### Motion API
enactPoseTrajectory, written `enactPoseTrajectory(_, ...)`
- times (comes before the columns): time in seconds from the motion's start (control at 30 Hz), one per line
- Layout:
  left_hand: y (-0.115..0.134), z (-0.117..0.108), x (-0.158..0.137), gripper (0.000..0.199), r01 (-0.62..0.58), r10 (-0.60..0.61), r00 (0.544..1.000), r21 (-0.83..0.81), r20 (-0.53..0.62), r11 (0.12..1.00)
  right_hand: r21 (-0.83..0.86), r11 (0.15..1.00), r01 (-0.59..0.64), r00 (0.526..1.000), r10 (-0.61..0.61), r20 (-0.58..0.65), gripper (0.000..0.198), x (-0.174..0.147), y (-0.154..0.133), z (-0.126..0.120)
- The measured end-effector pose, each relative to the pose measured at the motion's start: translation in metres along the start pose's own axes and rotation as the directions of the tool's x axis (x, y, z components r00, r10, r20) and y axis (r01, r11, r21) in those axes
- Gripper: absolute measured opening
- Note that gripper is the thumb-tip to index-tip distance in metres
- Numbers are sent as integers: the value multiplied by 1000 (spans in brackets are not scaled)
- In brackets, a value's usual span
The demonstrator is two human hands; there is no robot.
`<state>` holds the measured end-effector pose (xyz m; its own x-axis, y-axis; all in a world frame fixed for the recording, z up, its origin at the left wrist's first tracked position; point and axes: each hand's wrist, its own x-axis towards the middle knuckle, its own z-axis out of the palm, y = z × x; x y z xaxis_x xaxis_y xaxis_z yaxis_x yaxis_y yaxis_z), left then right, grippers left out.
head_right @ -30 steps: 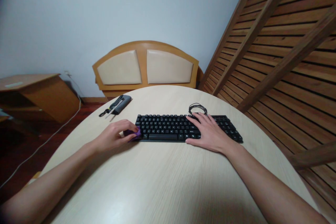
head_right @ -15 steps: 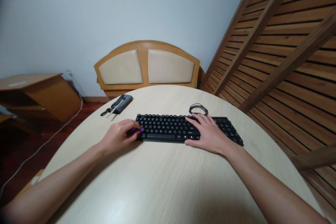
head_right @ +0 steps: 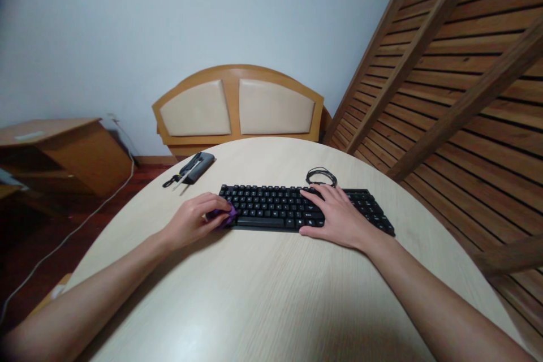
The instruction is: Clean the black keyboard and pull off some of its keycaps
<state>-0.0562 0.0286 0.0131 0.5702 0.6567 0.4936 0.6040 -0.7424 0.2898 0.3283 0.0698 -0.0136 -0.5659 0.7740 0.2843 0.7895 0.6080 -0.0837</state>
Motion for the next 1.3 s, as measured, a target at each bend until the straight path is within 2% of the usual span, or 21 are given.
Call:
enactPoseTrajectory(0.07, -1, 2, 1, 14, 46, -48, 993, -20, -105, 999, 9, 1000, 11, 1000, -11, 4, 87, 0, -1, 0)
enactPoseTrajectory(0.13, -1, 5, 2, 15, 81, -80, 986, -4, -149, 997, 19, 999, 28, 1000, -29, 5, 87, -1, -4, 0)
enactPoseTrajectory(0.27, 1, 8, 5, 19, 140, -139, 990, 64, -17, 988, 26, 999, 38, 999, -39, 23, 87, -1, -10, -1)
enactPoseTrajectory(0.43, 0, -2, 6, 25, 104, -115, 985, 84, 130, 991, 34, 999, 30, 999, -31, 35, 88, 0, -13, -3)
enactPoseTrajectory(0.53, -4, -7, 5, 24, 111, -117, 982, 51, 148, 993, 34, 999, 28, 999, -30, 35, 88, 0, -13, -4)
enactPoseTrajectory(0.63, -6, -9, 4, 25, 199, -207, 974, 79, 98, 977, 30, 999, 29, 998, -30, 47, 88, 0, -13, -5)
enactPoseTrajectory(0.7, -6, -12, 4, 31, 307, -313, 949, 126, 34, 943, 36, 999, 26, 998, -28, 48, 88, 0, -14, -5)
enactPoseTrajectory(0.77, -7, -17, 4, 38, 432, -436, 900, 162, -12, 887, 43, 999, 26, 999, -28, 45, 88, 0, -13, -5)
enactPoseTrajectory(0.83, -9, -22, 4, 43, 524, -532, 847, 166, 2, 835, 44, 999, 28, 999, -30, 43, 88, -1, -13, -4)
enactPoseTrajectory(0.9, -12, -25, 4, 42, 550, -561, 826, 141, 55, 823, 38, 999, 31, 999, -33, 42, 88, -1, -12, -3)
enactPoseTrajectory(1.0, -16, -25, 4, 31, 516, -517, 851, 43, 87, 856, 30, 999, 35, 998, -37, 43, 89, 0, -11, -2)
enactPoseTrajectory(1.13, -14, -23, 6, 22, 448, -447, 894, -79, 26, 890, 25, 999, 36, 998, -37, 43, 89, 0, -11, -2)
enactPoseTrajectory(1.3, -6, -27, 7, 16, 340, -346, 938, -121, -32, 932, 31, 999, 28, 999, -29, 45, 89, 0, -11, -1)
